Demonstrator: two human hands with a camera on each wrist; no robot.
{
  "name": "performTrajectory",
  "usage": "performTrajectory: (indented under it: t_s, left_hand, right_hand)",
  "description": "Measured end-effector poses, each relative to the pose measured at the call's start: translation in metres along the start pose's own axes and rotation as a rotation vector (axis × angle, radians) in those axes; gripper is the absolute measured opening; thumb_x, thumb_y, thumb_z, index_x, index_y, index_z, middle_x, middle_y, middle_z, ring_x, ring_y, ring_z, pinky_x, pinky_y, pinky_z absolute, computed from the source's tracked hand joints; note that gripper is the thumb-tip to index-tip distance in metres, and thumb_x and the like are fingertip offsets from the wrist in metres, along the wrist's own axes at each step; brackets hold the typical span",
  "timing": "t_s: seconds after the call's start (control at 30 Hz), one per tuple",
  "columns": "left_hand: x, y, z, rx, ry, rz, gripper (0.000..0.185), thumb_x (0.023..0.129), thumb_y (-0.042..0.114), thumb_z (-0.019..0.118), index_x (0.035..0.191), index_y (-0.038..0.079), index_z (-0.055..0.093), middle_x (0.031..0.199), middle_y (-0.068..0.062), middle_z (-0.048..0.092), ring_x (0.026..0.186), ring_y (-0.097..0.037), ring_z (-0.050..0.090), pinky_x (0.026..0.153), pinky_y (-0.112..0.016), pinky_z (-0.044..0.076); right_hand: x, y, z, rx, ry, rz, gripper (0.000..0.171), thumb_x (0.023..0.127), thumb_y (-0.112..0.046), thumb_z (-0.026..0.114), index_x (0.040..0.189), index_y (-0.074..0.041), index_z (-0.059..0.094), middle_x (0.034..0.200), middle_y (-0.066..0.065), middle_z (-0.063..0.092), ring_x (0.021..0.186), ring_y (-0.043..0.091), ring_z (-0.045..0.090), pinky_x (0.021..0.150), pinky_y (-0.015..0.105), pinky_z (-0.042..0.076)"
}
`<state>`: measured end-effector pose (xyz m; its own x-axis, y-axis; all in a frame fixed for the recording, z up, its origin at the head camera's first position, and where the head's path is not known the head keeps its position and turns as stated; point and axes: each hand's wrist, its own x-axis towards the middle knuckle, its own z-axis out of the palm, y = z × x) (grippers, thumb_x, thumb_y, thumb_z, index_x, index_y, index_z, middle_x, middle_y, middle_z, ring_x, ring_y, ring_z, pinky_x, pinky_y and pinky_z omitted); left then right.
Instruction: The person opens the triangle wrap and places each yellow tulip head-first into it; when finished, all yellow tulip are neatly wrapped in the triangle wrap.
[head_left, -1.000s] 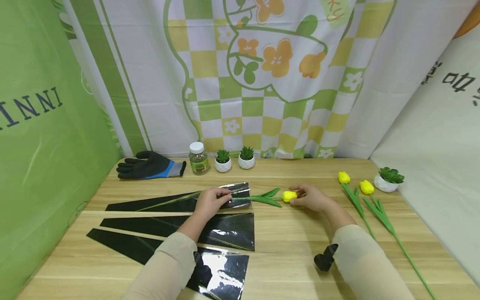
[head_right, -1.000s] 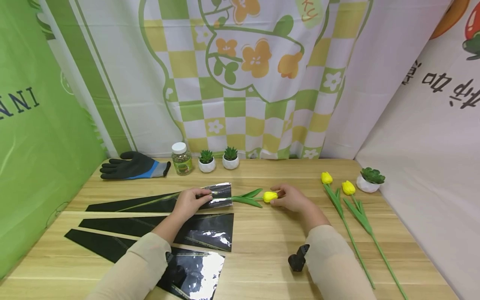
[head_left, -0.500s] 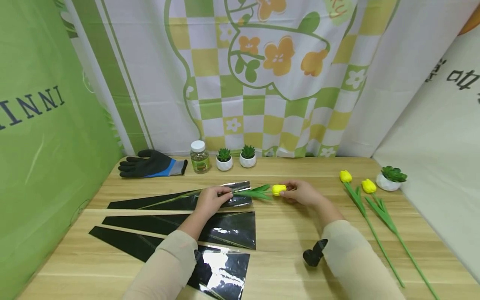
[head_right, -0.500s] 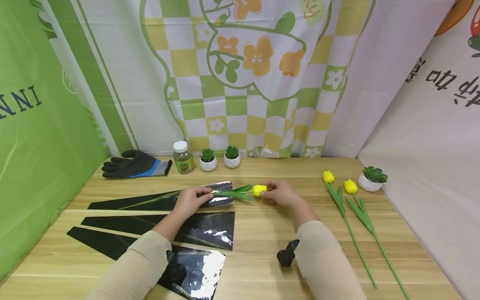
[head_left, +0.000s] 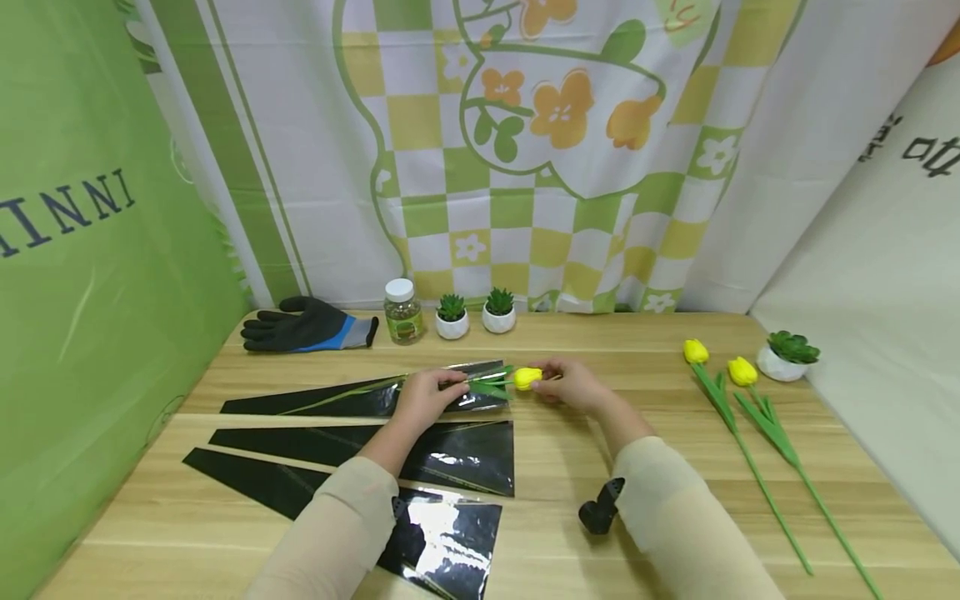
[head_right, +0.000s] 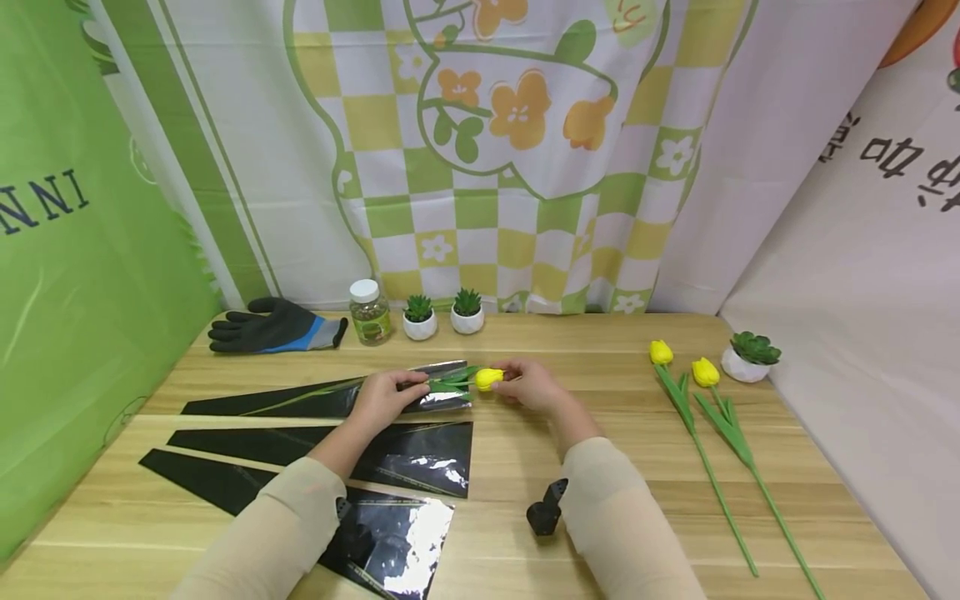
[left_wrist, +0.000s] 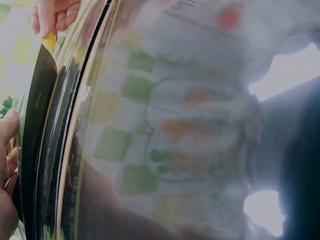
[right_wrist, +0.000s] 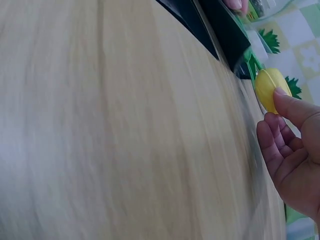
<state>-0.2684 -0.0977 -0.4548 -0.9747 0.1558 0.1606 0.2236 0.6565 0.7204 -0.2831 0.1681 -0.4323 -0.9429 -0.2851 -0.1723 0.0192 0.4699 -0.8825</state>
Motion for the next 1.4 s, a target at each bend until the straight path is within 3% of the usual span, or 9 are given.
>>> performTrajectory:
  t_s: [0.1, 0.33, 0.7, 1.0, 1.2, 1.4]
  left_hand:
    - [0.001, 0.001, 0.0, -0.003, 0.001, -0.009, 0.023, 0.089, 0.028, 0.072, 0.109, 0.017, 0.077, 0.117, -0.004, 0.073, 0.114, -0.027, 0.066, 0.098, -0.045, 0.052]
    - [0.001, 0.001, -0.002, -0.01, -0.003, -0.019, 0.024, 0.09, 0.029, 0.072, 0.11, 0.017, 0.077, 0.117, -0.004, 0.073, 0.113, -0.027, 0.066, 0.096, -0.046, 0.052]
    - [0.002, 0.002, -0.002, -0.004, 0.022, 0.007, 0.022, 0.09, 0.028, 0.072, 0.108, 0.016, 0.077, 0.114, -0.005, 0.074, 0.106, -0.026, 0.068, 0.089, -0.045, 0.055]
    - [0.002, 0.001, 0.0, -0.013, 0.013, -0.025, 0.023, 0.089, 0.03, 0.073, 0.108, 0.018, 0.077, 0.115, -0.004, 0.073, 0.106, -0.025, 0.068, 0.087, -0.042, 0.056]
    - [0.001, 0.003, -0.002, -0.002, 0.018, -0.023, 0.022, 0.089, 0.03, 0.073, 0.107, 0.018, 0.077, 0.114, -0.005, 0.074, 0.102, -0.025, 0.069, 0.081, -0.04, 0.055]
    - [0.002, 0.004, -0.001, 0.011, 0.028, -0.006, 0.023, 0.088, 0.029, 0.073, 0.107, 0.017, 0.078, 0.113, -0.005, 0.074, 0.107, -0.026, 0.068, 0.09, -0.044, 0.055]
  right_hand:
    - [0.002, -0.003, 0.006, 0.024, 0.005, 0.002, 0.044, 0.094, -0.008, 0.064, 0.134, 0.006, 0.054, 0.095, 0.007, 0.054, 0.077, 0.009, 0.055, 0.069, 0.017, 0.053]
    - [0.008, -0.006, 0.021, 0.2, -0.018, 0.008, 0.041, 0.093, 0.0, 0.062, 0.131, 0.011, 0.051, 0.098, 0.007, 0.058, 0.084, 0.008, 0.059, 0.081, 0.023, 0.059]
    - [0.014, -0.011, 0.038, 0.242, -0.023, 0.026, 0.036, 0.097, 0.002, 0.056, 0.131, 0.012, 0.051, 0.105, 0.013, 0.06, 0.09, 0.011, 0.063, 0.089, 0.028, 0.058]
    - [0.016, -0.011, 0.043, 0.164, -0.02, 0.027, 0.03, 0.094, 0.0, 0.06, 0.122, 0.012, 0.056, 0.106, 0.018, 0.065, 0.087, 0.012, 0.064, 0.086, 0.03, 0.059]
    - [0.019, -0.013, 0.047, 0.121, 0.008, 0.038, 0.028, 0.093, -0.005, 0.064, 0.118, 0.008, 0.061, 0.099, 0.013, 0.067, 0.078, 0.009, 0.061, 0.074, 0.025, 0.058]
    - [0.02, -0.015, 0.048, 0.081, 0.028, 0.063, 0.028, 0.092, -0.009, 0.067, 0.117, 0.004, 0.064, 0.094, 0.009, 0.069, 0.073, 0.009, 0.059, 0.065, 0.021, 0.054]
